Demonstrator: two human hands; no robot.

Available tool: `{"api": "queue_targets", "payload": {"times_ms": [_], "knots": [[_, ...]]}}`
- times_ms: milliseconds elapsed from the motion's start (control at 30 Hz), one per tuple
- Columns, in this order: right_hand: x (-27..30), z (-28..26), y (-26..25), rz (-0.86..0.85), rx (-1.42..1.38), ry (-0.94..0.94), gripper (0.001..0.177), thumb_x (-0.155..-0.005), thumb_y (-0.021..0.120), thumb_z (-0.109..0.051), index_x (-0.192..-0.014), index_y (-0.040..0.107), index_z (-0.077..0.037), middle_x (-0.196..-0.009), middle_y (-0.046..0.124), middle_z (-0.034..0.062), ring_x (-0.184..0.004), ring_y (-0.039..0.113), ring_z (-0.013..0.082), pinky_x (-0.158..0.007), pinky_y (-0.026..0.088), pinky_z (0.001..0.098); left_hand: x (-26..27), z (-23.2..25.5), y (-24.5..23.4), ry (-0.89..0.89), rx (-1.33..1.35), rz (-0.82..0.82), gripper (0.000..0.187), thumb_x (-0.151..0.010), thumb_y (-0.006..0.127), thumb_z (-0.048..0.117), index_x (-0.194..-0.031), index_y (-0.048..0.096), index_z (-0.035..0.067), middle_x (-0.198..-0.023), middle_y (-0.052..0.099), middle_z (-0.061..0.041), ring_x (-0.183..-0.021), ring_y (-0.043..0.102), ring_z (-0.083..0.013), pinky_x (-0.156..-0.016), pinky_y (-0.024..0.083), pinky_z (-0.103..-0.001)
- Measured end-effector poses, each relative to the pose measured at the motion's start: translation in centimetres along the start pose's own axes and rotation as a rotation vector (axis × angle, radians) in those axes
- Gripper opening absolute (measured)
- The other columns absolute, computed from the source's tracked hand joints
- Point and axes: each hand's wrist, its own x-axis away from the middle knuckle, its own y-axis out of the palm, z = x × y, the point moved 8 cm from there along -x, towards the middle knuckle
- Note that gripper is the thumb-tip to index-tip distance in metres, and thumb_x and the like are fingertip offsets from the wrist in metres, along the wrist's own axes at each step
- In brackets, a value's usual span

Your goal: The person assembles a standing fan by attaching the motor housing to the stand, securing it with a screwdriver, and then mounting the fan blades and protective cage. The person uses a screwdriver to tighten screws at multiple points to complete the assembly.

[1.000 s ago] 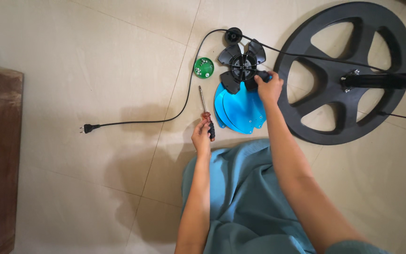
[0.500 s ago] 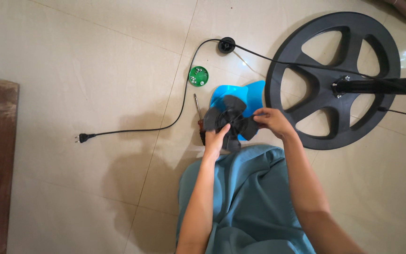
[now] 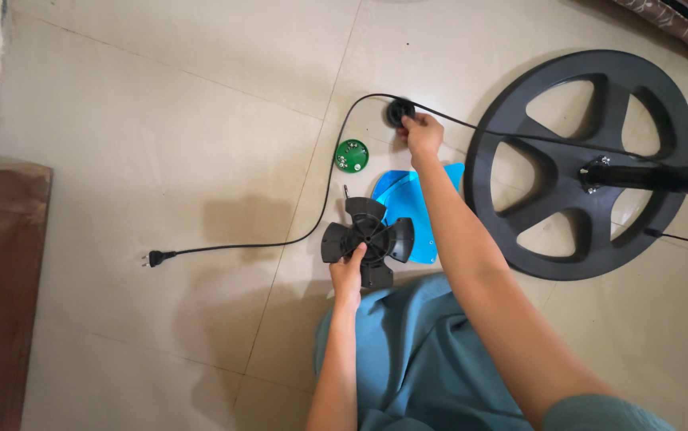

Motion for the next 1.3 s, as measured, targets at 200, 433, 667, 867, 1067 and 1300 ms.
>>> {"api": "queue_targets", "payload": {"times_ms": [200,433,667,867,1067,1300], "knots": [[5.5,3.5,-3.8,-0.163,-0.221,0.249,0.018,-0.085,0.076,-0.004,-0.090,0.058,-0.004,-0.090,0.070,0.0170,-0.075,0.076,0.0253,-0.062,0.063,0.0373,0.4,1.2,-1.2,0.037,0.087,0.058,0.043,-0.086,0.079,0.012,-0.125,0.068,-0.004,-0.118,0.073,-0.008,-0.104,0.067,-0.0168,-0.092,0.052,-0.031],[21.2,-11.6,-11.7,-0.147,0.203,-0.839,0.019,-0.083,0.076,0.011,-0.083,0.059,0.002,-0.132,0.068,0.0191,-0.110,0.070,0.0262,-0.091,0.061,0.0350,5.1,5.3,0.0,0.158,0.059,-0.013,0.049,-0.088,0.078,0.017,-0.130,0.066,-0.005,-0.126,0.071,-0.008,-0.110,0.065,-0.0145,-0.098,0.049,-0.031],[32.1,-16.9,-21.6,-0.191,-0.245,-0.693,0.025,-0.092,0.072,0.014,-0.102,0.055,-0.002,-0.121,0.066,0.0179,-0.105,0.065,0.0232,-0.085,0.053,0.0321,14.8,8.6,5.9,0.310,0.287,-0.347,0.051,-0.086,0.080,0.008,-0.133,0.062,-0.005,-0.128,0.067,-0.011,-0.115,0.063,-0.0196,-0.104,0.048,-0.034],[39.6,-13.0,-29.0,-0.384,-0.744,0.134,0.044,-0.071,0.042,-0.003,-0.108,0.067,-0.007,-0.101,0.068,0.0165,-0.088,0.071,0.0336,-0.082,0.060,0.0440,27.6,12.5,7.8,0.604,0.025,-0.423,0.063,-0.088,0.078,0.006,-0.144,0.051,-0.003,-0.136,0.061,-0.009,-0.121,0.059,-0.0175,-0.107,0.044,-0.031],[44.9,-7.7,-36.2,-0.396,-0.582,0.083,0.028,-0.100,0.066,-0.030,-0.088,0.062,-0.005,-0.084,0.062,0.0153,-0.076,0.067,0.0294,-0.072,0.060,0.0497,37.0,11.4,6.6,0.727,-0.079,-0.518,0.070,-0.090,0.076,0.004,-0.152,0.044,-0.001,-0.143,0.057,-0.008,-0.128,0.055,-0.0189,-0.110,0.044,-0.031],[53.4,-16.9,-42.4,-0.100,-0.108,-0.431,0.044,-0.084,0.081,-0.008,-0.127,0.075,-0.007,-0.098,0.069,0.0106,-0.086,0.064,0.0132,-0.078,0.052,0.0270,44.9,12.6,12.1,0.717,-0.211,-0.637,0.042,-0.085,0.078,0.004,-0.124,0.067,-0.004,-0.116,0.072,-0.010,-0.103,0.066,-0.0186,-0.093,0.054,-0.032]]}}
